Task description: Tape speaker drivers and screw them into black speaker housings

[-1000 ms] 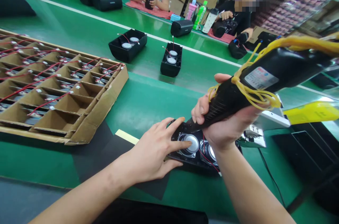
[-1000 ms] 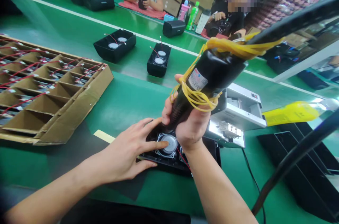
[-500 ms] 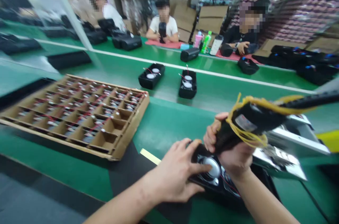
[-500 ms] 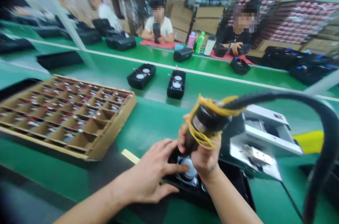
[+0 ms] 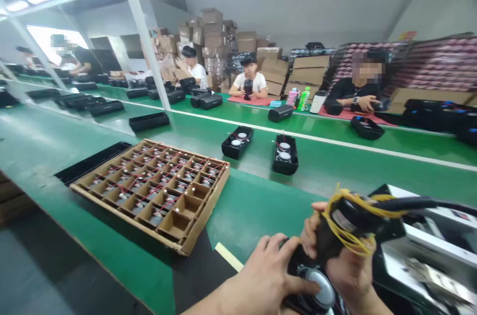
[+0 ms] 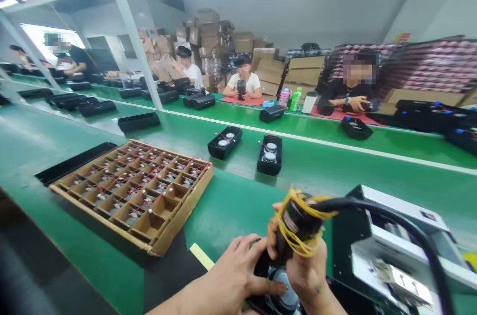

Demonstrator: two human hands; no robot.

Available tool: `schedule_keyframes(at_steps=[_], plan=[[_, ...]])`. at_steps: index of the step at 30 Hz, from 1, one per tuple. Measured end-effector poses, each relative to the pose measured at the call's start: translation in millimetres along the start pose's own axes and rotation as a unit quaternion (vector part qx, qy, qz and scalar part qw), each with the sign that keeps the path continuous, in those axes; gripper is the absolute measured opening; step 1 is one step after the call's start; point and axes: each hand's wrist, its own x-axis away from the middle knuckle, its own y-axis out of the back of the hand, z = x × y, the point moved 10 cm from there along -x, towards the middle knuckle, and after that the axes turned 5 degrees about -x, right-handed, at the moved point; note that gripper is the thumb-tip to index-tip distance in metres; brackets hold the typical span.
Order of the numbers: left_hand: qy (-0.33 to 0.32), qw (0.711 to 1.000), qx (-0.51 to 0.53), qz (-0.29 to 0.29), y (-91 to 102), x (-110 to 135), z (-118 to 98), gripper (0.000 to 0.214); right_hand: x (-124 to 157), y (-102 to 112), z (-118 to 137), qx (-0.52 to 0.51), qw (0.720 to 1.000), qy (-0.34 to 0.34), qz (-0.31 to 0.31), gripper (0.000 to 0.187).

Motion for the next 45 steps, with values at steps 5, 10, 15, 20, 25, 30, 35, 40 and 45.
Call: schedule_keyframes(at_steps=[5, 10, 15, 20, 25, 30, 35, 40, 45], plan=[[0.039, 0.999, 0.027, 0.008, 7.3, 9, -6, 0.07, 2, 7, 50, 0.047, 0.995, 0.085, -0.025, 0.07], [0.027, 0.997, -0.023, -0.065, 9.1, 16, -1, 0.061, 20, 47, 167, 0.139, 0.952, 0.251, -0.107, 0.07], [-0.006, 0.991, -0.122, -0.063, 16.0, 11, -12, 0.074, 39, 98, 222, 0.229, 0.905, 0.317, -0.165, 0.065], [-0.056, 0.991, -0.113, -0.034, 27.7, -16, -32, 0.063, 35, 129, 210, 0.242, 0.906, 0.299, -0.175, 0.062], [-0.072, 0.996, -0.045, -0.013, 22.6, -58, -40, 0.034, 30, 137, 198, 0.228, 0.916, 0.281, -0.172, 0.062], [-0.07, 0.997, -0.013, 0.033, 2.1, -84, -45, 0.029, 31, 138, 194, 0.217, 0.924, 0.271, -0.161, 0.062], [-0.067, 0.995, -0.001, 0.074, -15.4, -87, -47, 0.029, 36, 134, 193, 0.215, 0.927, 0.263, -0.159, 0.067], [-0.085, 0.992, -0.015, 0.089, -27.2, -85, -48, 0.034, 47, 124, 199, 0.2, 0.932, 0.256, -0.164, 0.072], [-0.085, 0.992, -0.028, 0.092, -26.4, -85, -50, 0.037, 56, 103, 218, 0.158, 0.944, 0.244, -0.16, 0.064]])
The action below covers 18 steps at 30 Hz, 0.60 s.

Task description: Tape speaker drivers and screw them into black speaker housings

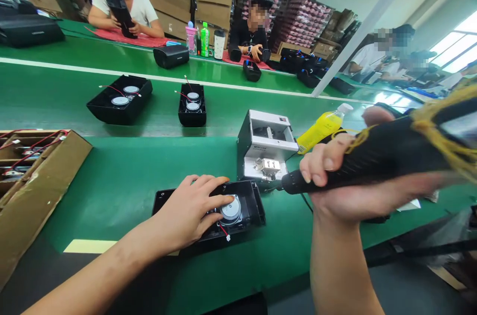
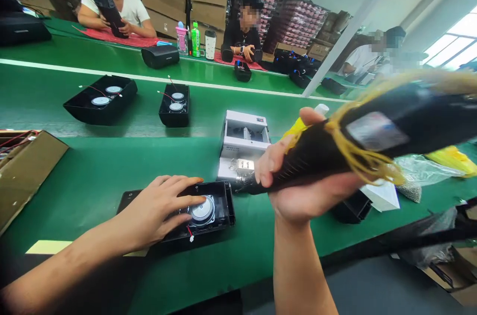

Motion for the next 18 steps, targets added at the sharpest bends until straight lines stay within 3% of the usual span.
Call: schedule_keyframes(at_steps=[4, 8, 13, 18], plan=[[0.003, 1.0, -0.017, 0.012, -1.6, -1, -1, 0.039, 7, -8, 13, -0.019, 0.999, -0.024, 0.031, 0.045], [0.005, 1.0, -0.023, 0.001, -3.2, 0, -1, 0.035, 31, -12, 0, -0.05, 0.993, -0.07, 0.076, 0.051], [0.013, 1.0, -0.017, 0.01, -6.2, 1, 1, 0.031, 58, -8, -25, -0.065, 0.994, -0.081, 0.036, 0.053], [0.013, 1.0, -0.017, 0.016, -5.8, 1, 0, 0.031, 68, -4, -42, -0.053, 0.995, -0.081, -0.004, 0.057]])
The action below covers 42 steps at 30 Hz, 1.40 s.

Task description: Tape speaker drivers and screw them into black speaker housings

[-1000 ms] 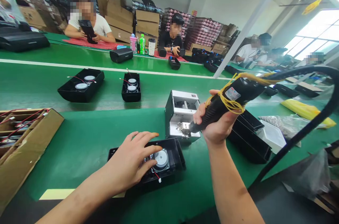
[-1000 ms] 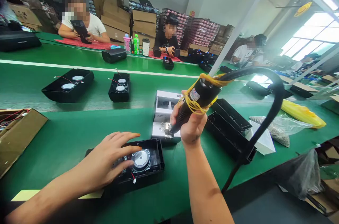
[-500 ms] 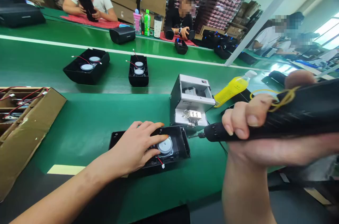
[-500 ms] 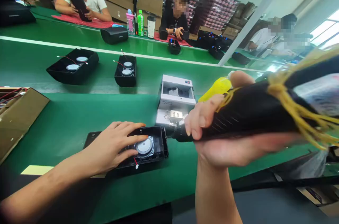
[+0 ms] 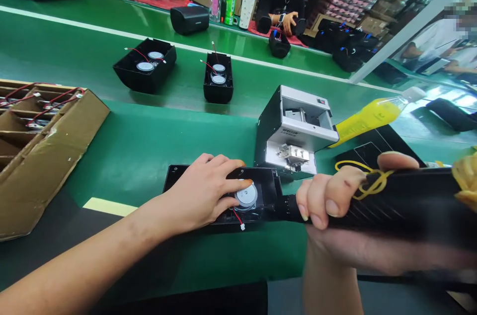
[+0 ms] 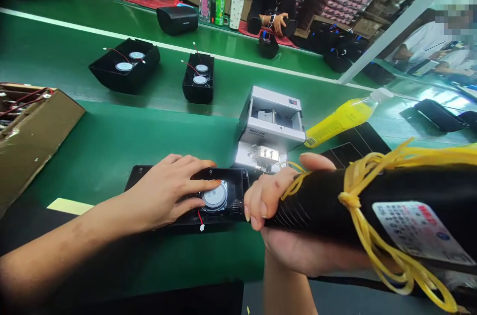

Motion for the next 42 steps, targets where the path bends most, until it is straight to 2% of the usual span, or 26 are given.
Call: schedule_keyframes(at_steps=[13, 20, 25, 34, 42], plan=[[0.001, 1.0, 0.002, -0.004, 1.9, -1, -1, 0.031, 2, 8, -13, 0.006, 1.0, -0.023, 0.009, 0.045], [0.001, 1.0, 0.001, -0.004, 3.4, 0, -2, 0.031, 4, 6, -19, 0.004, 0.999, -0.039, 0.026, 0.052], [0.003, 1.0, 0.0, -0.009, 5.9, 0, -2, 0.031, 8, 4, -17, 0.009, 0.999, -0.026, 0.04, 0.053], [0.0, 1.0, -0.013, -0.007, 5.3, 1, -4, 0.033, 14, -1, -16, 0.025, 0.998, -0.012, 0.048, 0.035], [0.001, 1.0, -0.009, 0.0, 4.7, 2, -5, 0.032, 17, -5, -9, 0.051, 0.998, 0.002, 0.04, 0.034]])
